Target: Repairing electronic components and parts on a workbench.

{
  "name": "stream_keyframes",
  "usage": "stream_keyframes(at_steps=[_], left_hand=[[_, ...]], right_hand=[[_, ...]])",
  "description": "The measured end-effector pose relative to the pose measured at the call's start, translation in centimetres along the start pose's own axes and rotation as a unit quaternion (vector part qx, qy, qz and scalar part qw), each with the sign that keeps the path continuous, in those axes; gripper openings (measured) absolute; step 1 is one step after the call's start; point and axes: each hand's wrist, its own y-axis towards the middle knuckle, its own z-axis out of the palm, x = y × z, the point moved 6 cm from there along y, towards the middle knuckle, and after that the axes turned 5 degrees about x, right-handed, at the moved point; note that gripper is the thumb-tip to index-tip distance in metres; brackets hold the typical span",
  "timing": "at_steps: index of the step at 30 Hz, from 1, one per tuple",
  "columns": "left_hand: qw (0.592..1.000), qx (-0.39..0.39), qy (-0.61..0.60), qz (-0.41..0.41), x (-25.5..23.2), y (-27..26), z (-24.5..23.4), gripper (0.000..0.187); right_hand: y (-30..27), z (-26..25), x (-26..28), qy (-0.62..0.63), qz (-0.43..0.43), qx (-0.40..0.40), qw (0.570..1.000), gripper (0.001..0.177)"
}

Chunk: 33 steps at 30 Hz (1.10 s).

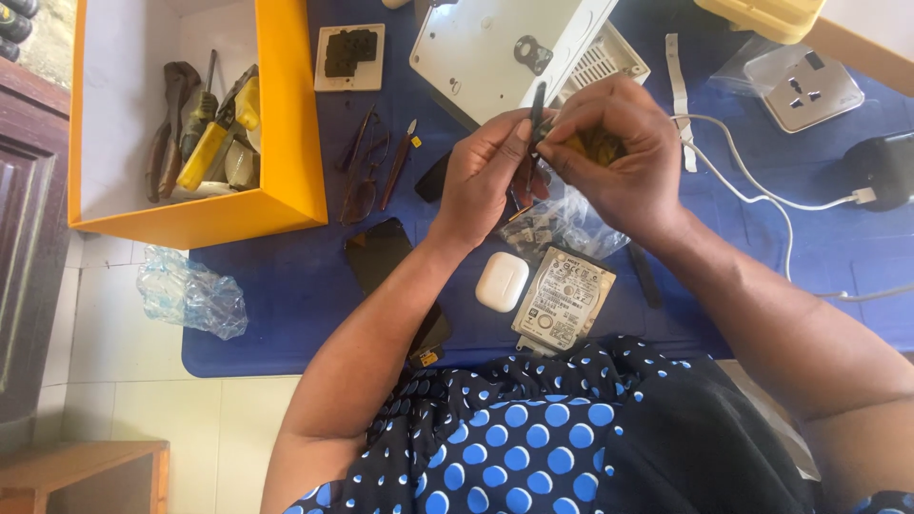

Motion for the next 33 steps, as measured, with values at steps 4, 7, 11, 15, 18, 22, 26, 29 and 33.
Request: stream_keyframes(at_steps=[4,7,11,15,18,22,26,29,33], left_hand=[[1.000,-0.014,-0.011,-0.001,-0.3,-0.1,-0.1,0.038],[1.000,-0.019,-0.019,0.006,-0.1,-0.1,-0.2,0.038],[0.999,-0.026,-0.028,0.013,0.0,-0.1,-0.4,0.037],[0.999,-0.041,0.002,0.029,-0.2,0.0,-0.8,0.037],[0.997,-0.058,0.030,0.037,-0.3,0.0,-1.3,0.037],[0.997,-0.056,0.029,0.032,-0.5,-0.1,-1.1,0.037],[0.999,-0.036,0.017,0.020,-0.4,-0.1,-0.6,0.036],[0.999,-0.028,0.012,0.012,-0.1,0.0,-0.6,0.035],[0.999,-0.020,0.033,0.012,0.2,-0.1,-0.8,0.034]], right_hand=[[0.3,0.3,0.4,-0.030,-0.008,0.007,0.999,0.017],[0.5,0.7,0.7,0.003,-0.028,0.033,0.999,0.015],[0.7,0.8,1.0,-0.031,-0.029,0.042,0.998,0.015],[0.7,1.0,1.3,-0.022,-0.043,0.049,0.998,0.017],[0.6,1.5,0.4,-0.034,0.011,0.086,0.996,0.016],[0.3,1.1,0.1,0.001,-0.008,0.074,0.997,0.018],[0.4,0.0,0.5,-0.014,-0.012,0.006,1.000,0.020],[0.5,-0.3,0.5,-0.019,-0.008,-0.022,1.000,0.022],[0.6,0.0,0.7,-0.030,-0.034,-0.010,0.999,0.025]])
